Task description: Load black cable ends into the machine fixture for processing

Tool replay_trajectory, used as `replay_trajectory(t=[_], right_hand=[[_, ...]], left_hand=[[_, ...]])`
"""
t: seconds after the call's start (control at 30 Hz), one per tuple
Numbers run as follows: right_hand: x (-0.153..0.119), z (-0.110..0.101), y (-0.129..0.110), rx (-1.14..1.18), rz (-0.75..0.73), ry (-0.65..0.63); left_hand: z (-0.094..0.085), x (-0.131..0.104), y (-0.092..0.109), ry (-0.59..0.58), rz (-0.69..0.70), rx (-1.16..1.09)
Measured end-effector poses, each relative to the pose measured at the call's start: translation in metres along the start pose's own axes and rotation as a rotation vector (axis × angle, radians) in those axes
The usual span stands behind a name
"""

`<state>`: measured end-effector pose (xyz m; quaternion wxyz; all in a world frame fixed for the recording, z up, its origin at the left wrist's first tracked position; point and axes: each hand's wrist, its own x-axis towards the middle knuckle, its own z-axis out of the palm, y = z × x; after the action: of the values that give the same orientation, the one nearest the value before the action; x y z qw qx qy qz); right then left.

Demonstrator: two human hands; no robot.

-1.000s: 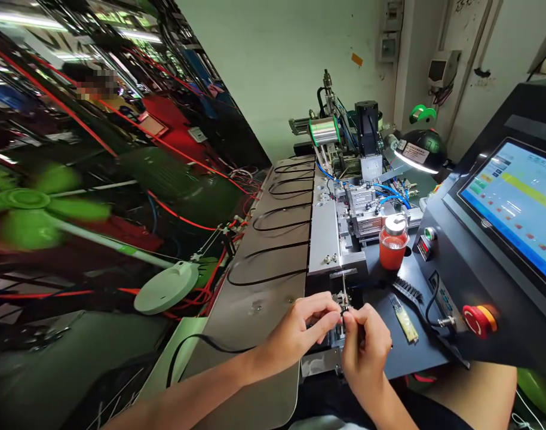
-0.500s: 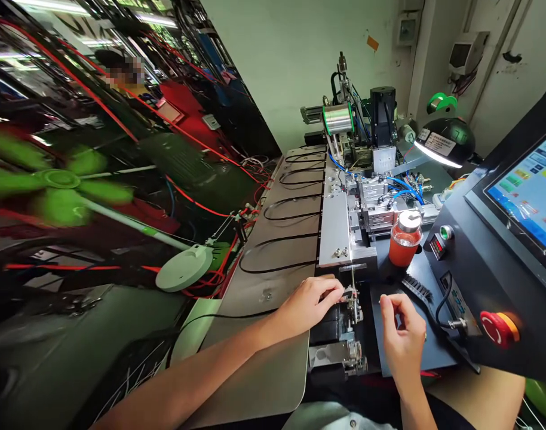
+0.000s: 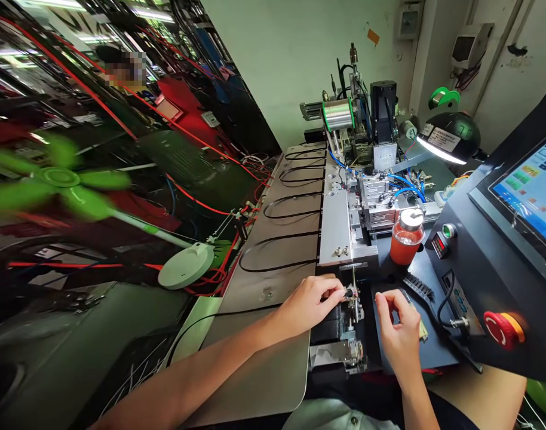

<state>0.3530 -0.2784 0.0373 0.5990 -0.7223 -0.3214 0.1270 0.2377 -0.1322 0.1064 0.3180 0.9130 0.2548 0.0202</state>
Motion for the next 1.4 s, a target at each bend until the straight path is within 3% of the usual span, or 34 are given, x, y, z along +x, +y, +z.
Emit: replay_trajectory(t=[0.33, 0.53, 0.77, 0.97, 1.1, 1.23, 1.4], right_hand=[[0.018, 0.028, 0.000, 0.058, -0.054, -0.294], [0.016, 0.040, 0.004, 0.161, -0.067, -0.254], [0.013, 0.044, 0.009, 0.241, 0.001, -0.225], [0.012, 0.045, 0.013, 0.273, 0.041, -0.215], [0.013, 0.033, 0.012, 0.146, -0.020, -0.197], [0.011, 0.019, 0.006, -0.060, -0.265, -0.148], [0.008, 0.014, 0.002, -0.130, -0.398, -0.133]], left_hand=[[0.002, 0.002, 0.005, 0.015, 0.005, 0.046], [0.005, -0.002, 0.002, 0.089, 0.069, 0.179], [0.013, -0.014, -0.010, 0.229, 0.397, 0.474], [0.012, -0.013, -0.005, 0.168, 0.614, 0.756], [0.001, -0.013, -0.006, 0.126, 0.494, 0.589], [-0.012, -0.013, -0.007, 0.030, 0.327, 0.472], [-0.014, -0.011, -0.007, -0.003, 0.286, 0.475]])
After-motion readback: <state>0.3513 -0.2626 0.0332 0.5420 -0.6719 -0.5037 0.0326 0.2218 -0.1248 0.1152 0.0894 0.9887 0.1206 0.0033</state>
